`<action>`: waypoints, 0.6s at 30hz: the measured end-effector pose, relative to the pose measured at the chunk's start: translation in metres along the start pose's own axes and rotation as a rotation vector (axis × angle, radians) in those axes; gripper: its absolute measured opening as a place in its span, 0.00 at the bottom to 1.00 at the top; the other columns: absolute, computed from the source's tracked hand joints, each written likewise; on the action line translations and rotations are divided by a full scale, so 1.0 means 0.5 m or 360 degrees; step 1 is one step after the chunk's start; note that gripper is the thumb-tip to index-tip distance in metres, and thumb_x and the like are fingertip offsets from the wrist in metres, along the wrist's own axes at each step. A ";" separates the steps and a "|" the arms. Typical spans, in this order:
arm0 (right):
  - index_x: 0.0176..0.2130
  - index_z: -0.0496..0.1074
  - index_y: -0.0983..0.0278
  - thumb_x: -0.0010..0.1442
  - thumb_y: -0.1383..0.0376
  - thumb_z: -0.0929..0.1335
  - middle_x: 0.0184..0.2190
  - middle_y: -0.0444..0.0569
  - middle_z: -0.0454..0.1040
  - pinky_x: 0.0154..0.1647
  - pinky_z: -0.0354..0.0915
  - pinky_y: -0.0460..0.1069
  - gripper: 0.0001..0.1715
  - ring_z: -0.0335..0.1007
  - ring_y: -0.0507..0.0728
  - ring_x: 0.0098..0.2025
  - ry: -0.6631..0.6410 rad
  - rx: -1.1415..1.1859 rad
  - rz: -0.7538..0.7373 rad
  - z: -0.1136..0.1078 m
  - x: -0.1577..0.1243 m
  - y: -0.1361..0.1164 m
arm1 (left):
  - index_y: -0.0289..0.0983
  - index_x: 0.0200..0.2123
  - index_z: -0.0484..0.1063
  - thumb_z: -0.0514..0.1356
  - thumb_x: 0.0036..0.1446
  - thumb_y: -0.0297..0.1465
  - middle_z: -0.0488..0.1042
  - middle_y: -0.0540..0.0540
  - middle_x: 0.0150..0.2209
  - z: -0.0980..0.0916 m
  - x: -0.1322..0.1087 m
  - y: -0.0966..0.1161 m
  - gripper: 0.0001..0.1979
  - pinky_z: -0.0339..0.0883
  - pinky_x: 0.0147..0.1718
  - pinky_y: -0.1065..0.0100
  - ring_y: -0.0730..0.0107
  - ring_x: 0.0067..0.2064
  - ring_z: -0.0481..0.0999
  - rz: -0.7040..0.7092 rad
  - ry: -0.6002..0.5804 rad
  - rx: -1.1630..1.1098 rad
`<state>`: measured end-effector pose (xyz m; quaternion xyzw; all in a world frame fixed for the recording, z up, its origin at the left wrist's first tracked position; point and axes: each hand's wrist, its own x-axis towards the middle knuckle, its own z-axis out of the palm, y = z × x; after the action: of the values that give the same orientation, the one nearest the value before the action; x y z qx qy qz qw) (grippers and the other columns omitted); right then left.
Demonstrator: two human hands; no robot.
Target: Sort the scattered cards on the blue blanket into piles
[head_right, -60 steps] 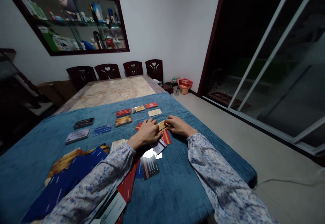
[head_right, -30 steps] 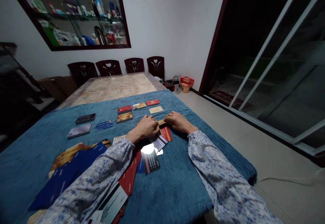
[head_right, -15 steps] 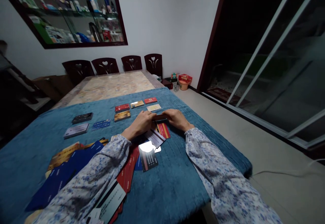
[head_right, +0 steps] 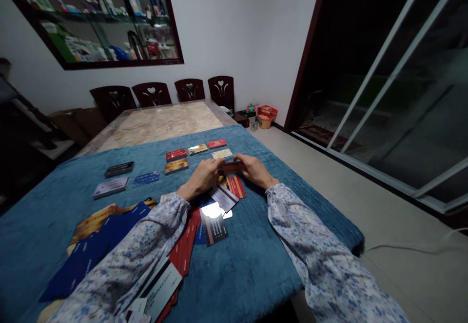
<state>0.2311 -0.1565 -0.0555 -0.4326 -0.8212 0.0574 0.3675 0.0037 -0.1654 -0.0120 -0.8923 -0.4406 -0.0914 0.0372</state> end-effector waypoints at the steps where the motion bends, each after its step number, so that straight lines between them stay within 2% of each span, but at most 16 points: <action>1: 0.46 0.74 0.62 0.63 0.69 0.66 0.38 0.51 0.81 0.40 0.67 0.49 0.11 0.76 0.58 0.37 0.0010 -0.0008 0.0000 0.003 0.000 0.002 | 0.38 0.60 0.66 0.53 0.63 0.22 0.77 0.37 0.53 -0.001 -0.001 0.002 0.23 0.65 0.52 0.58 0.55 0.54 0.76 -0.0001 -0.0006 0.0017; 7: 0.52 0.72 0.62 0.63 0.70 0.64 0.46 0.55 0.81 0.45 0.70 0.51 0.18 0.77 0.60 0.43 -0.0038 -0.0126 0.0047 0.017 -0.006 0.009 | 0.34 0.63 0.62 0.55 0.63 0.25 0.76 0.33 0.54 -0.008 -0.009 0.016 0.25 0.64 0.54 0.53 0.48 0.56 0.74 -0.0053 -0.0079 0.0061; 11: 0.56 0.71 0.62 0.61 0.72 0.65 0.49 0.55 0.80 0.46 0.70 0.52 0.24 0.78 0.62 0.46 -0.0092 -0.0185 0.0062 0.021 -0.008 0.008 | 0.34 0.62 0.61 0.52 0.64 0.23 0.77 0.34 0.53 -0.003 -0.008 0.017 0.24 0.64 0.53 0.52 0.49 0.56 0.75 -0.0090 -0.0097 0.0015; 18: 0.58 0.69 0.62 0.63 0.72 0.64 0.49 0.56 0.77 0.53 0.71 0.55 0.24 0.75 0.61 0.49 -0.0065 -0.0126 0.0000 0.031 -0.006 0.017 | 0.35 0.62 0.60 0.53 0.63 0.24 0.76 0.33 0.55 0.011 -0.002 0.010 0.23 0.64 0.54 0.52 0.50 0.57 0.74 -0.0127 -0.0081 -0.0110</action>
<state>0.2279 -0.1501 -0.0719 -0.4455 -0.8303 0.0335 0.3332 0.0078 -0.1687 -0.0177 -0.8768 -0.4732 -0.0852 -0.0084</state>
